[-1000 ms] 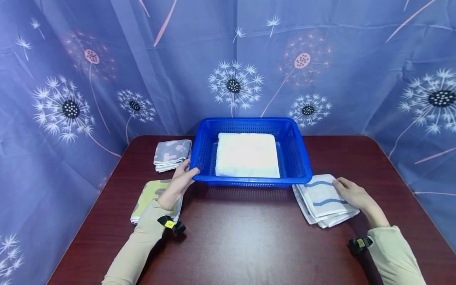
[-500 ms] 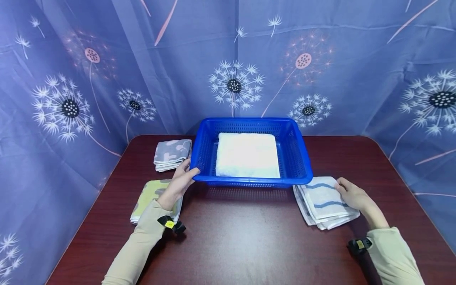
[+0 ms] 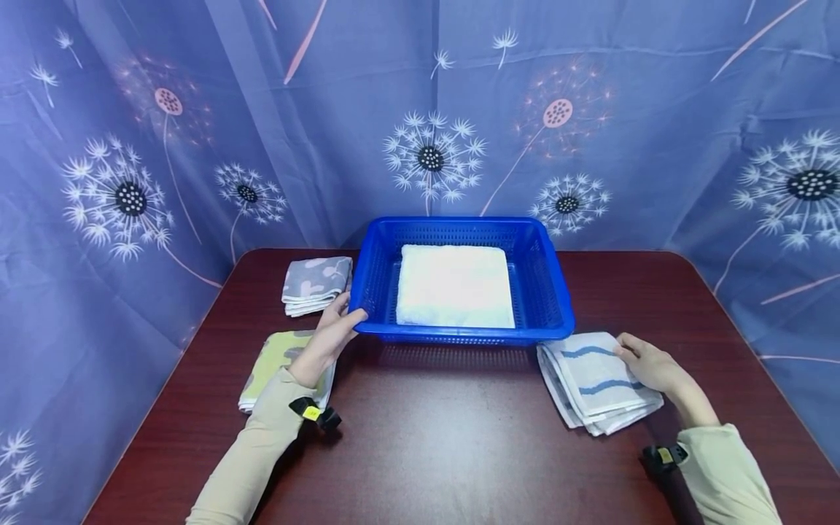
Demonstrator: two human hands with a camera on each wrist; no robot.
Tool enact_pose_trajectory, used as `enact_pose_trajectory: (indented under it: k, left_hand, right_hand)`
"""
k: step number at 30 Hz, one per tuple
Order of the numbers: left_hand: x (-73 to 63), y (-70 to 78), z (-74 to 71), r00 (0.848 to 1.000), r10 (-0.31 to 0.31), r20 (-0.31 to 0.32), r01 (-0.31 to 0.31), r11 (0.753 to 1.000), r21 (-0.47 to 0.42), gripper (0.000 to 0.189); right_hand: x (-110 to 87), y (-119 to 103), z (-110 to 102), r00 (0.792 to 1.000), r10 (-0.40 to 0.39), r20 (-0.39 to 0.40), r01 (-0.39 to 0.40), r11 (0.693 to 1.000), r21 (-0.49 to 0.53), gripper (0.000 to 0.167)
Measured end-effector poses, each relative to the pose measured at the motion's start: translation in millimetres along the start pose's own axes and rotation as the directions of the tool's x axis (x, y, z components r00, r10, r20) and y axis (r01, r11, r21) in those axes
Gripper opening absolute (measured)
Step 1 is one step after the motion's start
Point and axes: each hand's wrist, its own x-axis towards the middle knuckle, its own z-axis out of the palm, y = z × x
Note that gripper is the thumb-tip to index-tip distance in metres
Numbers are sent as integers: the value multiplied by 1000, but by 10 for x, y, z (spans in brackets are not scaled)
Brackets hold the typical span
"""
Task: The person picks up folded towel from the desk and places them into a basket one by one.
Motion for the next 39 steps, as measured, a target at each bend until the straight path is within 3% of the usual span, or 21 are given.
enact_pose_trajectory:
  k: [5, 13, 28, 39]
  left_hand:
    - [-14, 10, 8, 1000, -3, -9, 3, 1000, -23, 52]
    - [-15, -6, 9, 1000, 18, -6, -18, 1000, -19, 51]
    - [-3, -15, 7, 999, 31, 9, -31, 999, -29, 51]
    - [-11, -17, 15, 1000, 27, 2, -27, 1000, -11, 52]
  right_hand:
    - [-7, -25, -13, 1000, 29, 2, -28, 999, -44, 30]
    - [-42, -47, 10, 997, 47, 60, -45, 999, -28, 48]
    - [-107, -160, 42, 996, 18, 92, -18, 1000, 0, 50]
    - [-97, -202, 101, 988, 107, 114, -103, 994, -43, 72]
